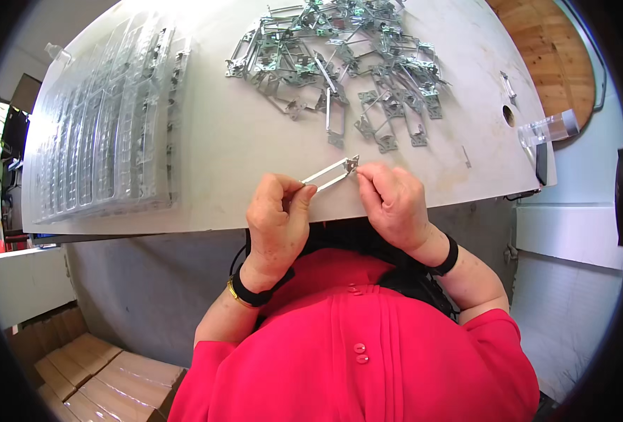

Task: Assembling small metal bracket components by hand on a workshop table.

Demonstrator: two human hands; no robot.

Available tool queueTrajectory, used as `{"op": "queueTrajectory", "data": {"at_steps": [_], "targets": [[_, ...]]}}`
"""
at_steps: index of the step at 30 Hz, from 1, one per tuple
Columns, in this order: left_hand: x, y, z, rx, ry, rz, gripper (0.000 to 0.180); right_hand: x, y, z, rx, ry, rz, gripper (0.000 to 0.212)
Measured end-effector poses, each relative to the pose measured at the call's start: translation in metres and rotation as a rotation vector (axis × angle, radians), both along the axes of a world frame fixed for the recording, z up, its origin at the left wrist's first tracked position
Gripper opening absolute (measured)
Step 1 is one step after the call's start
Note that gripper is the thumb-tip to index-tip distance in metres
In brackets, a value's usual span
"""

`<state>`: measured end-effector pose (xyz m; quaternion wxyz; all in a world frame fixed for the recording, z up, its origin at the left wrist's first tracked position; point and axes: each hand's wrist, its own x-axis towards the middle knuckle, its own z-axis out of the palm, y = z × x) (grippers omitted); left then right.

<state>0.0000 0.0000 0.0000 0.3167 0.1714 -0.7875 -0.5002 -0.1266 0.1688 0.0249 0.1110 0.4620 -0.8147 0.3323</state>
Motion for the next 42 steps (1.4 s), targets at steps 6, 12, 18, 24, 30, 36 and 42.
{"op": "queueTrajectory", "data": {"at_steps": [6, 12, 18, 24, 30, 36, 42], "targets": [[0.0016, -0.0032, -0.0004, -0.008, -0.009, -0.007, 0.022, 0.002, 0.0023, 0.0009, -0.097, -0.045, 0.005, 0.011], [0.0021, -0.0034, -0.0007, -0.022, 0.006, -0.009, 0.023, 0.0017, 0.0027, 0.0019, -0.068, -0.108, -0.02, 0.01], [0.0017, -0.0036, 0.0011, -0.039, 0.015, -0.012, 0.024, 0.0014, -0.0006, 0.0017, -0.066, -0.111, -0.032, 0.011], [0.0011, -0.0031, -0.0007, -0.049, 0.021, -0.01, 0.024, 0.0016, -0.0019, -0.0001, -0.071, -0.143, -0.061, 0.011], [0.0007, -0.0028, -0.0003, -0.04, 0.022, -0.01, 0.025, 0.0015, -0.0015, 0.0021, -0.078, -0.15, -0.069, 0.01], [0.0003, -0.0022, 0.0008, -0.049, 0.028, -0.007, 0.024, 0.0065, 0.003, 0.0074, -0.063, -0.196, -0.072, 0.008], [0.0002, -0.003, -0.0006, -0.074, 0.04, -0.011, 0.024, 0.0091, 0.0057, 0.0089, -0.038, -0.278, -0.089, 0.006]]}}
